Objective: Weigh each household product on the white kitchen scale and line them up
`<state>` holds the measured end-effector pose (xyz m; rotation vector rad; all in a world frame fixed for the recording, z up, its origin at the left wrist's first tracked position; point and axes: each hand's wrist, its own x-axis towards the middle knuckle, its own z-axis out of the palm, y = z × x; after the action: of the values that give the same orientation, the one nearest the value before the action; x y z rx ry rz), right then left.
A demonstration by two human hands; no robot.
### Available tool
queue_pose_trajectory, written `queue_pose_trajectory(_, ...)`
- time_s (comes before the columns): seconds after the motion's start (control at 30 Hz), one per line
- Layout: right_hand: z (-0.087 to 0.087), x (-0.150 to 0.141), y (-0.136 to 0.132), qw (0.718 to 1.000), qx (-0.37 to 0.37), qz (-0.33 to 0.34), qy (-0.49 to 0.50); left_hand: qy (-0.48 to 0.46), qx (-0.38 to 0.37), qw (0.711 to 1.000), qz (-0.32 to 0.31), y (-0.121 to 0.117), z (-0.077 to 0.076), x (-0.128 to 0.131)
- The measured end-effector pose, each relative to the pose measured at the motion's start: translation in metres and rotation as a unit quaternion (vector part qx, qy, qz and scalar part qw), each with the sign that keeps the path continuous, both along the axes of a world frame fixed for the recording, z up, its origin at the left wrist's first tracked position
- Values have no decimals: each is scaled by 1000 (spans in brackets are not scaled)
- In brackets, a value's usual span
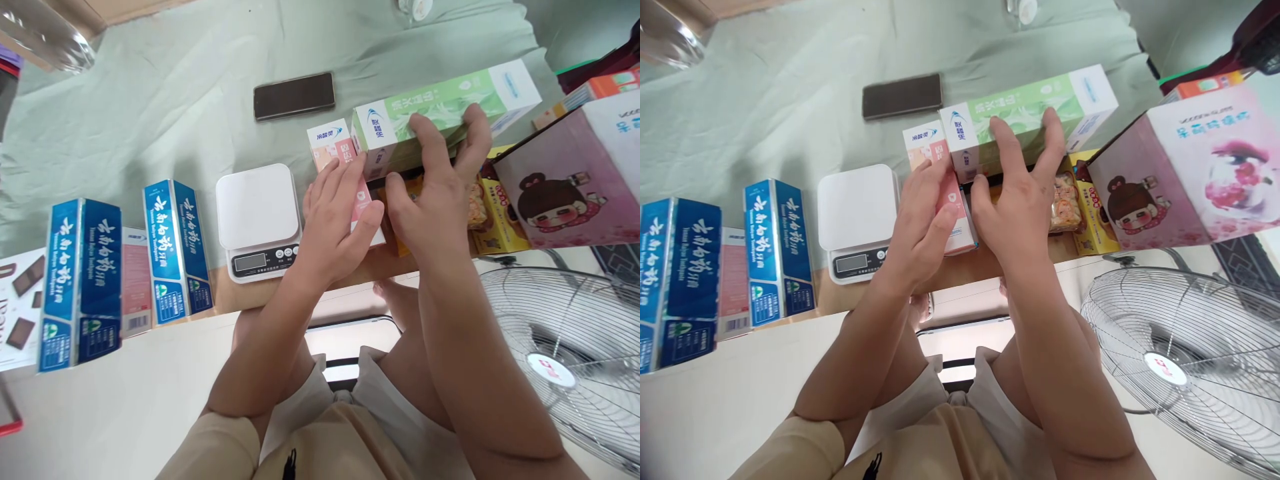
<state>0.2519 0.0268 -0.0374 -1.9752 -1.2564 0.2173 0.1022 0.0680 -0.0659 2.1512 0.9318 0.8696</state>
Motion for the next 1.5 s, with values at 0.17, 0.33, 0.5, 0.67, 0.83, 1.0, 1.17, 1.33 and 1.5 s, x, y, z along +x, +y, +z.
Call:
queue_pose_trajectory(0.17, 3, 0, -1, 1000, 1, 5, 6, 9, -2, 1000, -2, 0, 2, -1)
queue_pose_trajectory(0.33, -3, 0, 0, 1000, 9, 8, 11, 12, 5, 1000, 2, 0, 1, 1)
queue_pose_trajectory(0.5, -7, 0, 1, 999, 48, -9, -14, -18, 6, 1000, 17, -3, -1, 2)
queue_pose_trajectory(0.67, 3, -7, 5, 964, 263, -23, -27, -128, 51, 990, 41, -4, 6, -11)
queue_pose_trajectory(0.83, 22, -45, 5, 936, 336, 53, 86, -164, 87, 980, 67, -9, 20, -49)
queue_pose_trajectory(1.0, 37, -99, -6, 933, 301, 134, 140, -159, 117, 974, 110, -17, 31, -104)
queue_pose_trajectory(1.17, 44, -150, -14, 927, 219, 258, 160, -156, 122, 962, 188, -24, 51, -165)
queue_pose_trajectory(1.33, 36, -202, -10, 876, 170, 409, 189, -139, 30, 962, 235, -27, 67, -219)
queue_pose_trajectory(1.5, 26, -244, -4, 855, 69, 486, 166, -172, -51, 938, 297, -40, 78, -249)
